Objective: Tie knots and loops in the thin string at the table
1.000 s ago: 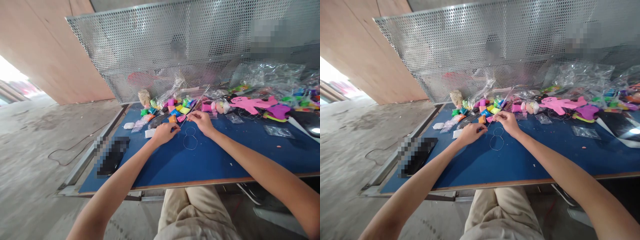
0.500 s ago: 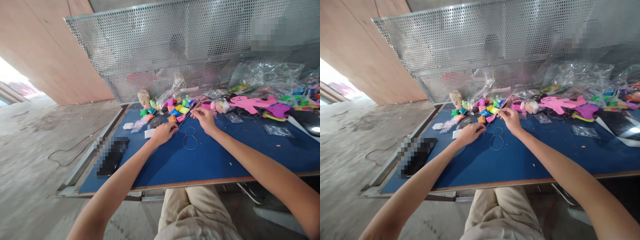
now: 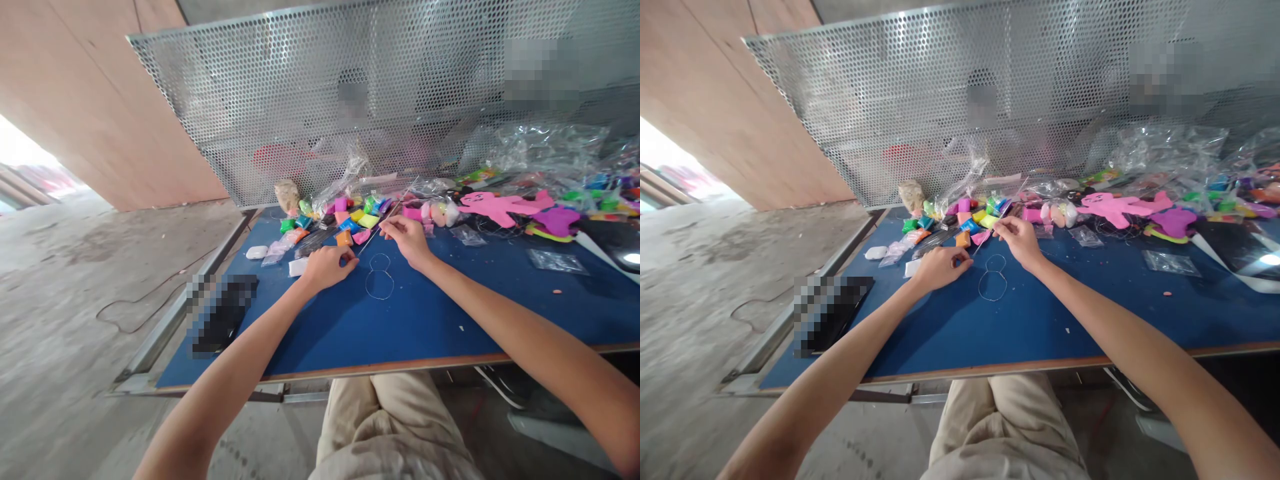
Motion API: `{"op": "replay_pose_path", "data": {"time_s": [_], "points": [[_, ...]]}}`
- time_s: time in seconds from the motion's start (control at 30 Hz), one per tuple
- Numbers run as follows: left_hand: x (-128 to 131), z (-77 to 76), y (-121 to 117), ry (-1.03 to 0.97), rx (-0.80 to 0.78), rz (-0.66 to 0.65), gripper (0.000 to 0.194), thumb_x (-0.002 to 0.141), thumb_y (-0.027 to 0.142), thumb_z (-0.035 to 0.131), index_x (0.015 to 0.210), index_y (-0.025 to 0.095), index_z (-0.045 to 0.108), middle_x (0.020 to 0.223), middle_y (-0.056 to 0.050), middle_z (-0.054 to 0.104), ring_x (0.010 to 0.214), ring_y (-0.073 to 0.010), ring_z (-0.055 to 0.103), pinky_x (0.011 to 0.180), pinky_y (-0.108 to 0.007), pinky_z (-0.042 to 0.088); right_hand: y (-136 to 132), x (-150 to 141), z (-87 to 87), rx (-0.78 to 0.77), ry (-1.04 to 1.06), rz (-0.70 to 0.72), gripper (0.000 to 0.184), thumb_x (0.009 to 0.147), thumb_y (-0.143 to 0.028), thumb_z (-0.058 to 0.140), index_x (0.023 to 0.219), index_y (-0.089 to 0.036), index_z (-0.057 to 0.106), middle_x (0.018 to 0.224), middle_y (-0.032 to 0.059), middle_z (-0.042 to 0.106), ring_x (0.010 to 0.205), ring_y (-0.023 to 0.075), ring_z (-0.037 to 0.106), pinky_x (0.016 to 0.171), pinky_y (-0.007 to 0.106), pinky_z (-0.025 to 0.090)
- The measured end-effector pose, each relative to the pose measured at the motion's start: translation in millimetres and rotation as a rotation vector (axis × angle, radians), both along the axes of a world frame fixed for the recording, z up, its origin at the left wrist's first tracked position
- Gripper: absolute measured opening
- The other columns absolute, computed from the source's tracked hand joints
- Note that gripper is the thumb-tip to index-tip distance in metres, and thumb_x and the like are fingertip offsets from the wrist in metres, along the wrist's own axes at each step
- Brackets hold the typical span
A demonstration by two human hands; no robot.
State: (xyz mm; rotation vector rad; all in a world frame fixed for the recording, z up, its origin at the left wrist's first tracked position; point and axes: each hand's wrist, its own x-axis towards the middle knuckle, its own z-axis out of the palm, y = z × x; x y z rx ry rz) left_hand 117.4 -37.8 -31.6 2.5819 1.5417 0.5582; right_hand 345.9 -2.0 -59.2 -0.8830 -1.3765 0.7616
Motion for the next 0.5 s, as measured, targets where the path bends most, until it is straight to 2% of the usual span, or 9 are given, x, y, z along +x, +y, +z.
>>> {"op": "replay_pose_path", "data": {"time_s": [0.17,0.3,0.4,0.5], "points": [[1.5,3.9,-1.1,-0.208,0.085,-0.009,0.030,0.093,0.047,0.054,0.094,0.025,0.075,0.087,-0.002,0.075,0.076,-0.0169,0.065,0.069,-0.027,0.046,-11.9,-11.2,4.4,-0.051,0.003,0.093,0.030,0.080,-0.049,0.071,0.084,-0.020,0.070,0.079,0.0037,0.072,0.070,0.0171,0.063,0.069,0.032,0.052],[-0.4,0.3,2.3,-0.348,-0.041,-0.095,0.034,0.092,0.049,0.056,0.094,0.023,0.077,0.086,-0.003,0.076,0.071,-0.0145,0.063,0.069,-0.026,0.047,-20.6,-18.3,6.6,-0.062,-0.021,0.190,0.032,0.082,-0.053,0.069,0.081,-0.020,0.069,0.081,0.0048,0.073,0.072,0.0177,0.063,0.072,0.033,0.053],[-1.3,-3.1,4.4,-0.380,-0.161,-0.142,0.034,0.091,0.047,0.056,0.089,0.021,0.078,0.079,-0.002,0.075,0.062,-0.0125,0.059,0.062,-0.025,0.045,-22.0,-18.6,6.3,-0.060,-0.030,0.229,0.031,0.083,-0.052,0.068,0.080,-0.021,0.070,0.080,0.0048,0.072,0.072,0.0177,0.063,0.072,0.033,0.053],[-1.1,-3.7,4.4,-0.416,-0.214,-0.167,0.034,0.091,0.046,0.056,0.092,0.020,0.077,0.081,-0.003,0.075,0.062,-0.0122,0.060,0.061,-0.024,0.045,-20.3,-16.4,5.4,-0.060,-0.037,0.245,0.029,0.084,-0.050,0.068,0.081,-0.021,0.071,0.080,0.0046,0.073,0.072,0.0173,0.063,0.072,0.032,0.052]]}}
